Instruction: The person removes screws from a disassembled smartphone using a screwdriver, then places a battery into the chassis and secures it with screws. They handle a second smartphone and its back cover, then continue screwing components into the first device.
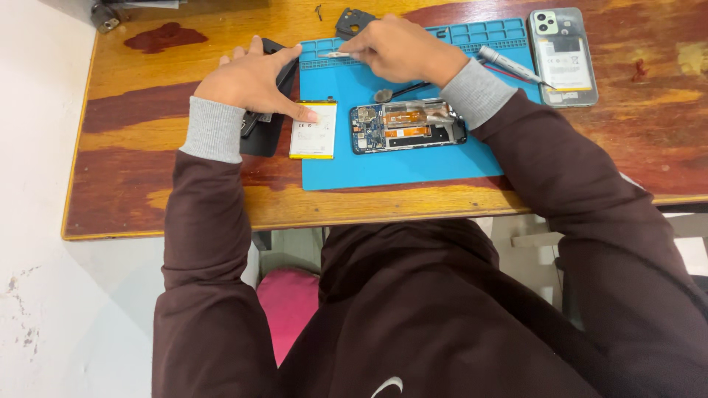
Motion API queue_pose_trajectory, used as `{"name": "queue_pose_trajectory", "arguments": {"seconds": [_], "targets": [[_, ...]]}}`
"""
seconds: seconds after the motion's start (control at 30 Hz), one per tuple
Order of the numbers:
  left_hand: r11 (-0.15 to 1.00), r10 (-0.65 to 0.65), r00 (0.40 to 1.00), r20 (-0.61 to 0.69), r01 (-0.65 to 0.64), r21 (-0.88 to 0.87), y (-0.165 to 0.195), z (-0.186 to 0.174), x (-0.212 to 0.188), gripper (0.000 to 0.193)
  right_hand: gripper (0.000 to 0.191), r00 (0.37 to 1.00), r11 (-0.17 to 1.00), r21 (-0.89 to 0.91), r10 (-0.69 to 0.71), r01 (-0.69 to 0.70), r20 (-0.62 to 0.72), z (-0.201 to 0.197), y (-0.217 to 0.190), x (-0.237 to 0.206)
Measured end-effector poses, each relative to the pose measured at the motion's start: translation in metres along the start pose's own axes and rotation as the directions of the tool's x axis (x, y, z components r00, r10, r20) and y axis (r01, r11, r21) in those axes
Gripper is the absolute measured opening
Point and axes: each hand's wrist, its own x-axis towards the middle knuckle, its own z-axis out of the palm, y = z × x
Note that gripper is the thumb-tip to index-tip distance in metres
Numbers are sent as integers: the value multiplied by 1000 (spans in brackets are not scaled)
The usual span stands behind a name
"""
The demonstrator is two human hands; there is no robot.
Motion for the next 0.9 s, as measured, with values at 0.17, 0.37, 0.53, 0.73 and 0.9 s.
{"name": "queue_pose_trajectory", "arguments": {"seconds": [0.17,0.37,0.53,0.73,0.9], "targets": [[1000,1,1000,-6,-1,-3,-1,1,2,137,19,999,995,-98,-26,24,-27,-34,5,-6],[1000,6,996,-91,-7,-8,-2,8,7,129,13,998,982,-177,60,-58,6,-58,2,-43],[970,206,929,-308,-235,-62,7,10,5,103,23,995,982,-172,90,-81,46,-59,-1,-78],[858,455,779,-432,-513,-22,34,16,10,92,28,990,992,-127,38,-20,135,-68,18,-93],[762,570,702,-428,-646,-43,55,23,1,81,18,971,978,-145,172,-148,166,-65,19,-94]]}}
